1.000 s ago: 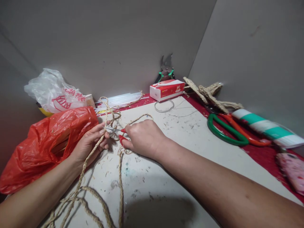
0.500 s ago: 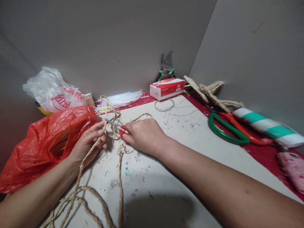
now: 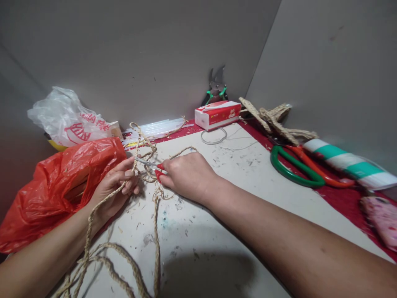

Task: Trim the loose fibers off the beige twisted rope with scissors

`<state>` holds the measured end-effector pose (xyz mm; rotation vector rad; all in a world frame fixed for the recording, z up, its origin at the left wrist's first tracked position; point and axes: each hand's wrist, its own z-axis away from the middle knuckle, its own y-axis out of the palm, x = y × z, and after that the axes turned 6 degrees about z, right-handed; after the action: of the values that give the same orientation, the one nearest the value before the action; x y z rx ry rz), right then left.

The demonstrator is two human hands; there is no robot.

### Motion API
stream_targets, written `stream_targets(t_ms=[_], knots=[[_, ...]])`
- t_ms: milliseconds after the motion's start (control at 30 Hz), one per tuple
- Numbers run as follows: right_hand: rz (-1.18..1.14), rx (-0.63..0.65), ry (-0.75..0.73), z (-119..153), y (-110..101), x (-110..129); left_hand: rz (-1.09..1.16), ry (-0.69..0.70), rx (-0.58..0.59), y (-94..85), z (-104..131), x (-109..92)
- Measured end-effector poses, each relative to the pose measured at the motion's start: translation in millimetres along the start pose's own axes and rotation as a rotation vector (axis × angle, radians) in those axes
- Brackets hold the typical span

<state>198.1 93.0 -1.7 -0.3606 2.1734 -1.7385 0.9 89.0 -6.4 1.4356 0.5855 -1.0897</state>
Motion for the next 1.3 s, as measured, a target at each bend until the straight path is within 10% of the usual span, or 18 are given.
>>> stream_targets(t_ms=[1300], knots=[[-0.085,-0.019,0.050,-1.1,3.1,-2.6,-0.060,0.009,-0.007,0.2,-0.6,2.5]])
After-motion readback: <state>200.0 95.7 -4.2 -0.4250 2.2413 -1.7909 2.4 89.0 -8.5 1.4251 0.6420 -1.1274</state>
